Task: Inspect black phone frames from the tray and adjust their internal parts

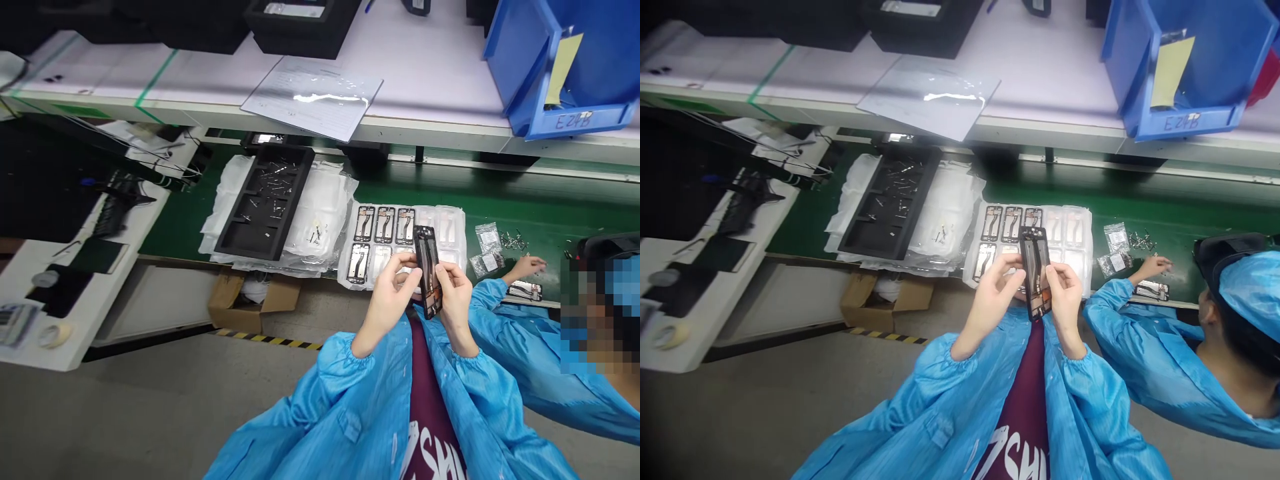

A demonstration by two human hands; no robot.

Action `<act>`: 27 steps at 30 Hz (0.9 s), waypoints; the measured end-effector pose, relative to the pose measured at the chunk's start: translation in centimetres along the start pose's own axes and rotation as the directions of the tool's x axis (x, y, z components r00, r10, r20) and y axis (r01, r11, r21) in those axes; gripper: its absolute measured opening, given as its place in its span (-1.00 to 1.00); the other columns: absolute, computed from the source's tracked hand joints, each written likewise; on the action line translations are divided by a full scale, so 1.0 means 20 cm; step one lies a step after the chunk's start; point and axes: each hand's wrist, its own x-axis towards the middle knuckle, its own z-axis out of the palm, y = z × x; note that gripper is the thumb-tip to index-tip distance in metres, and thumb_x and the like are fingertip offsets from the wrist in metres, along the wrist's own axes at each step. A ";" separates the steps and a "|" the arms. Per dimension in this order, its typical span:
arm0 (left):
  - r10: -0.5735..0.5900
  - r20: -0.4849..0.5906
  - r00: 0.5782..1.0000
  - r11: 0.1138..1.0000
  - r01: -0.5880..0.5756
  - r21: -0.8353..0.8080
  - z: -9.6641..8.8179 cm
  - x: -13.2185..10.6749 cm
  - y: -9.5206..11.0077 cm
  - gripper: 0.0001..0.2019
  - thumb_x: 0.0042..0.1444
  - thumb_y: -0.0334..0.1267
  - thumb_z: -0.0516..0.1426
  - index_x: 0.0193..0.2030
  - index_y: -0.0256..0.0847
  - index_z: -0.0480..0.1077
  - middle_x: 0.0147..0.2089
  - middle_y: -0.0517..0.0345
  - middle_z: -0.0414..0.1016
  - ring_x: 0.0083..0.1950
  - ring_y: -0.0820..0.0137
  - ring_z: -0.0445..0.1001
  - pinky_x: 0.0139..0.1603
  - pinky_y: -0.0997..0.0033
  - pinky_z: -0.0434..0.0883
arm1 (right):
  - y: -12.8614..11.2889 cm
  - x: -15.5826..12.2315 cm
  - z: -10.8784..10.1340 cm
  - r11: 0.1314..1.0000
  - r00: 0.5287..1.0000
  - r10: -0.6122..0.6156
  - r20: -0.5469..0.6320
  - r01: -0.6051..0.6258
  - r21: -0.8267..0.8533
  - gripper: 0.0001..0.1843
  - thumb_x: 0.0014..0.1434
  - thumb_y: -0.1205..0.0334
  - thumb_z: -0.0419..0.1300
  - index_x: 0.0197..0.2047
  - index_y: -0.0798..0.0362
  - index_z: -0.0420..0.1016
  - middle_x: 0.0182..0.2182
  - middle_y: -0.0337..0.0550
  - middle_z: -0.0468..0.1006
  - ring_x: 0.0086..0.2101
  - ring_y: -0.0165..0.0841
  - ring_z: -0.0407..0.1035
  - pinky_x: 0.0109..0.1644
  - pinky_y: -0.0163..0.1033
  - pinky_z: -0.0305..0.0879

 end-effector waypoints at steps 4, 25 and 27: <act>-0.117 0.039 0.992 0.982 0.109 0.156 -0.11 0.11 -0.26 -0.59 0.38 0.04 0.18 0.19 -0.18 0.37 0.05 0.00 0.57 -0.13 0.30 0.66 -0.35 0.42 0.65 | 0.20 0.04 -0.03 0.974 0.996 -0.012 -0.084 -0.007 -0.228 -0.47 0.24 -0.24 0.42 -0.07 0.10 0.61 -0.35 -0.14 0.59 -0.37 -0.24 0.49 -0.29 -0.19 0.45; -0.199 -0.324 0.925 0.360 0.376 0.854 -1.00 0.60 -1.12 -0.08 0.16 -0.20 0.41 0.49 -0.45 0.02 0.32 -0.42 0.20 0.38 -0.19 0.26 0.28 -0.03 0.39 | 0.75 0.20 0.03 0.578 0.997 0.026 -0.077 -0.078 -0.812 -0.48 0.32 -0.25 0.17 -0.07 0.04 0.63 -0.09 0.12 0.64 -0.09 0.00 0.48 0.03 -0.01 0.33; -0.218 -0.301 0.929 0.349 0.362 0.864 -1.02 0.59 -1.12 -0.05 0.11 -0.25 0.44 0.49 -0.43 0.00 0.33 -0.42 0.18 0.39 -0.19 0.26 0.28 -0.02 0.39 | 0.75 0.22 0.01 0.565 0.994 0.008 -0.113 -0.098 -0.819 -0.48 0.33 -0.23 0.15 -0.03 0.07 0.62 -0.06 0.13 0.64 -0.09 -0.01 0.48 0.03 -0.01 0.32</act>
